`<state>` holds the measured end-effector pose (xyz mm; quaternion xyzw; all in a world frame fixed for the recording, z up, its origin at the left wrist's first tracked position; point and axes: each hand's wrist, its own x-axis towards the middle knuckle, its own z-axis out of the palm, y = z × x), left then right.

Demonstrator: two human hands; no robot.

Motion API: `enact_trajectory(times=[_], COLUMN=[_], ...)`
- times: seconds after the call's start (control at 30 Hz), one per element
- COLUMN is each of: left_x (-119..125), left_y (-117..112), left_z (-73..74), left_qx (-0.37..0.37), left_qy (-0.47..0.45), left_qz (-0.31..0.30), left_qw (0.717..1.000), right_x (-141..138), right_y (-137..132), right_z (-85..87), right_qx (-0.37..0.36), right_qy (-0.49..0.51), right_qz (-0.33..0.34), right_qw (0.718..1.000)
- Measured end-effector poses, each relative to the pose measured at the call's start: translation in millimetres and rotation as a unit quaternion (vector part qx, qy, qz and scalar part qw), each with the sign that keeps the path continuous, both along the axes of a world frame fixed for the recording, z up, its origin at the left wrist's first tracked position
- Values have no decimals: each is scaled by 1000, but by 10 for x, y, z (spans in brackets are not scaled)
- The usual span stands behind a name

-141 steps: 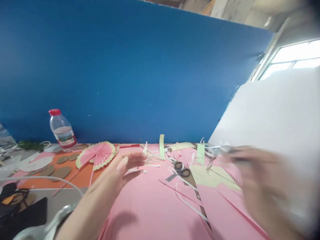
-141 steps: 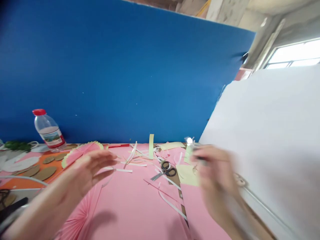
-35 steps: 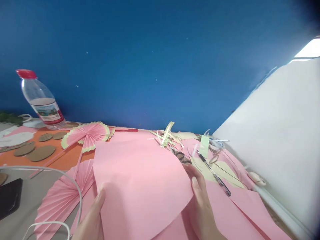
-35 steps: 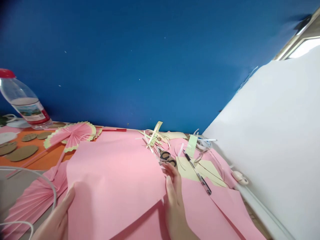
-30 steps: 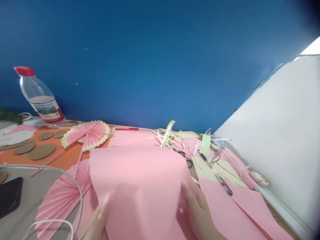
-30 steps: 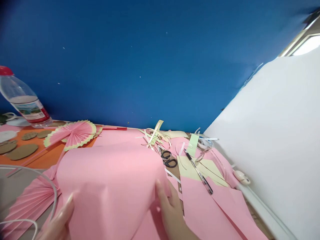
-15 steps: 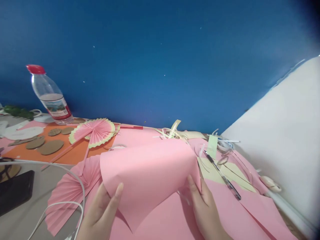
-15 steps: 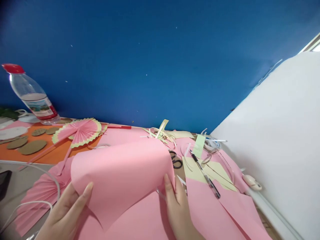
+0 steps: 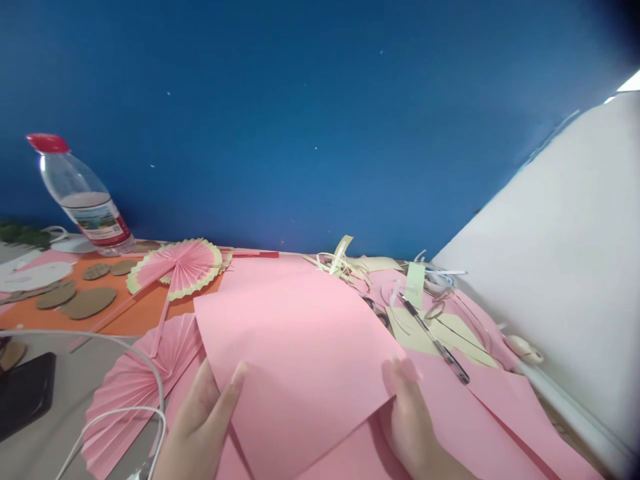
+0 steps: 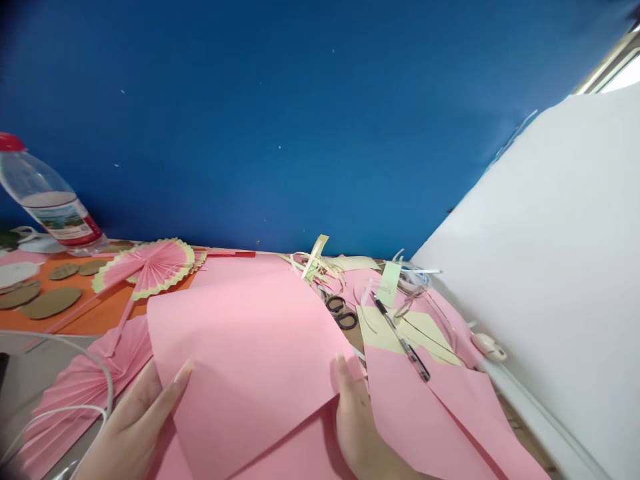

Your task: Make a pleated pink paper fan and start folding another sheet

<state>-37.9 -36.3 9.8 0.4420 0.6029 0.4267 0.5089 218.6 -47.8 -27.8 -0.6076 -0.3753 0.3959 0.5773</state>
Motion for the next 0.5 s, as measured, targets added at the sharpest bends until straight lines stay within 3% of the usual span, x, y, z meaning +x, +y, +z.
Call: enact_trajectory(times=[0.07,0.2,0.27,0.43,0.5], left_x=[-18,-45,-53,-91,-107], left_y=[15,39,35,37,64], left_z=[-22,-67,-77,-43,-29], left_qx=[-8,-13,-24,5,35], left_qy=[26,78,93,118,105], left_qz=[0,-20,-22,-25,-22], left_qw=[1000,997,995,993,994], right_x=[-57,-76,-52,-8,1], right_y=[16,17,5,13,18], right_z=[46,49,44,113,117], right_qx=[17,40,5,-181,-137], right_qy=[47,36,17,-29,-60], right_qz=[26,59,30,-93,-83], right_qw=[998,997,999,979,985])
